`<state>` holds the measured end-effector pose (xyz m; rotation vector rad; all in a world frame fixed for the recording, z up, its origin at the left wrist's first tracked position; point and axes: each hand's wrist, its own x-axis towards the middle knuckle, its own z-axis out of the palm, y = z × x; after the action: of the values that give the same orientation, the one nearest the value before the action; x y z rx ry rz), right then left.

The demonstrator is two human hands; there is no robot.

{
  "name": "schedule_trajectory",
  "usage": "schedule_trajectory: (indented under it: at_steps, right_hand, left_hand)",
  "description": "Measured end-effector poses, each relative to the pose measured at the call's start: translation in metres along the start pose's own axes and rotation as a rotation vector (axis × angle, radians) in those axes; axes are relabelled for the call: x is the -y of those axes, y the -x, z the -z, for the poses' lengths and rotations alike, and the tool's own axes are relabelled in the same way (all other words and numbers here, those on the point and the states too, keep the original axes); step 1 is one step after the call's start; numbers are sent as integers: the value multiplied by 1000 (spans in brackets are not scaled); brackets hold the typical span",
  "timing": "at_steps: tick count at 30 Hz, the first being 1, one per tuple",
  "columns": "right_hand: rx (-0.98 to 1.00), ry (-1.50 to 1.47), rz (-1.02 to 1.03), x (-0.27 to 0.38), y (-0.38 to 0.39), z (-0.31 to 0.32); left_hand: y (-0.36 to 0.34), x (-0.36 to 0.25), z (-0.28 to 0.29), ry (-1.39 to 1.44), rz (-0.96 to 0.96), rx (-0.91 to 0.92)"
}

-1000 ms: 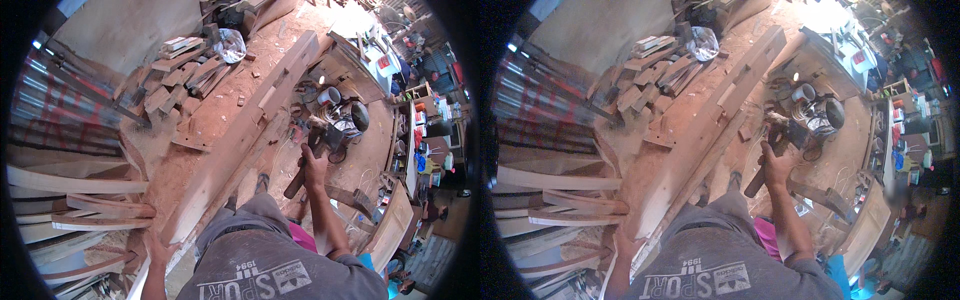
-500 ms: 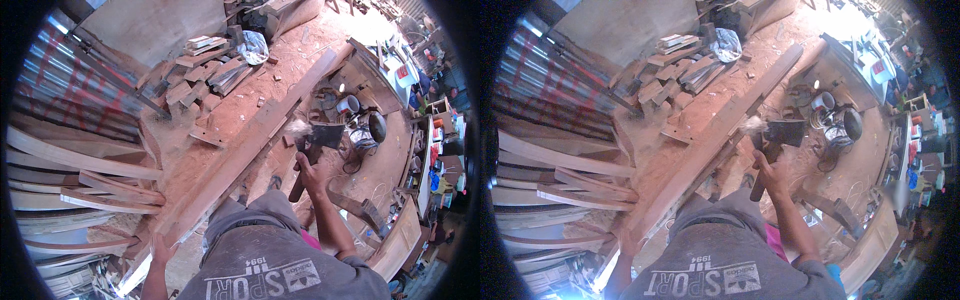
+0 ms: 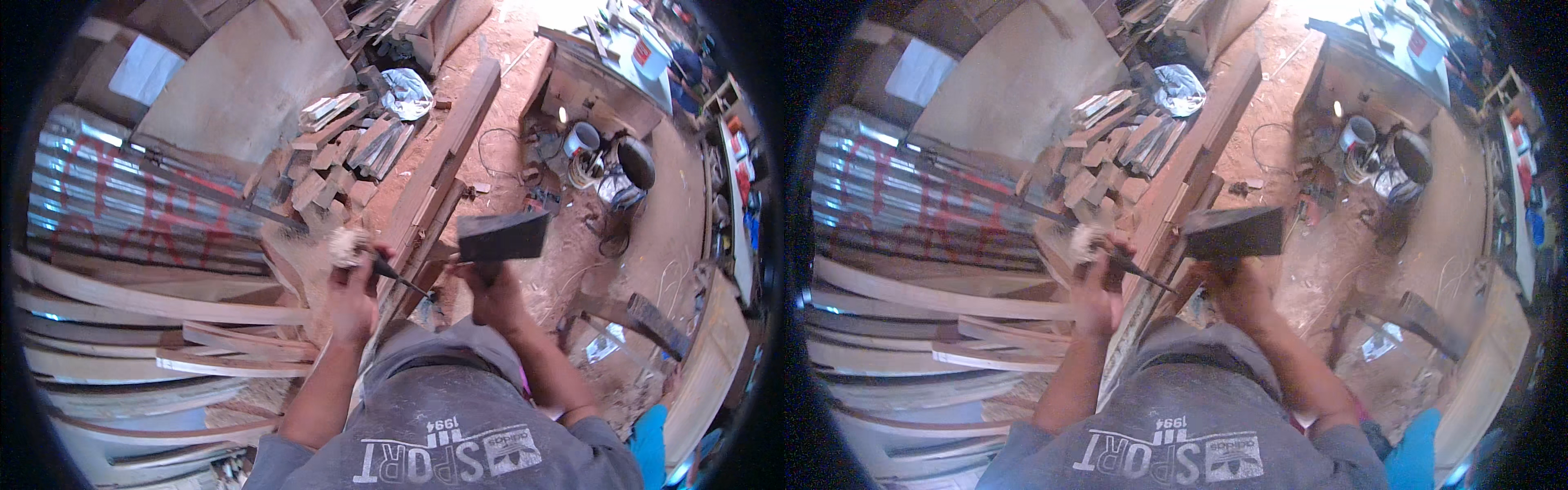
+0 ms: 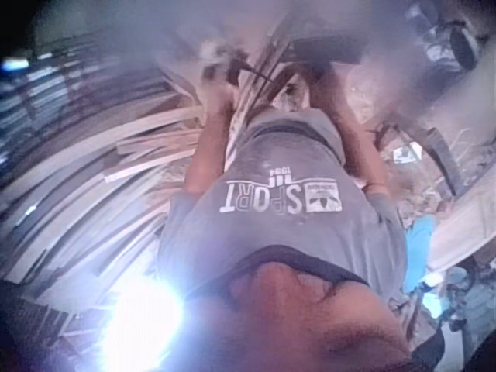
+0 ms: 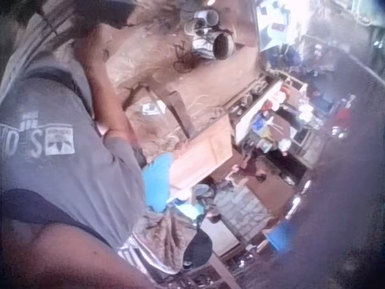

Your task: The person selects a long wooden plank, positions it on a workbench, and uses a chisel and hammer to remove a protruding knot. The person repeatedly strikes the chisel to carve away the knot, then sets the plank aside.

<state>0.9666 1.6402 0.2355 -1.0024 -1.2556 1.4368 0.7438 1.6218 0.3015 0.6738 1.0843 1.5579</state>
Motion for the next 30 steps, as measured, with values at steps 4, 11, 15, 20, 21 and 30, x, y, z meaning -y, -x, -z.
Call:
schedule_trajectory:
  at_steps: [4, 11, 15, 20, 21, 30]
  right_hand:
    - [-221, 18, -117, 12, 0, 42]
    - [-212, -77, -161, -6, 29, 55]
    - [-191, -105, -172, -1, 36, 47]
    - [-194, -21, -167, -4, 40, 43]
    - [-186, -26, -178, 0, 39, 42]
    - [-254, 44, -292, 48, 35, 24]
  left_hand:
    - [-40, -17, -9, 26, -195, 145]
    - [-84, -2, -23, -252, -250, 283]
    - [-99, 9, -17, -142, -215, 395]
    - [-114, 15, -18, -371, -173, 482]
    - [-117, 14, -23, -353, -169, 514]
    - [-148, 15, -26, -420, -93, 599]
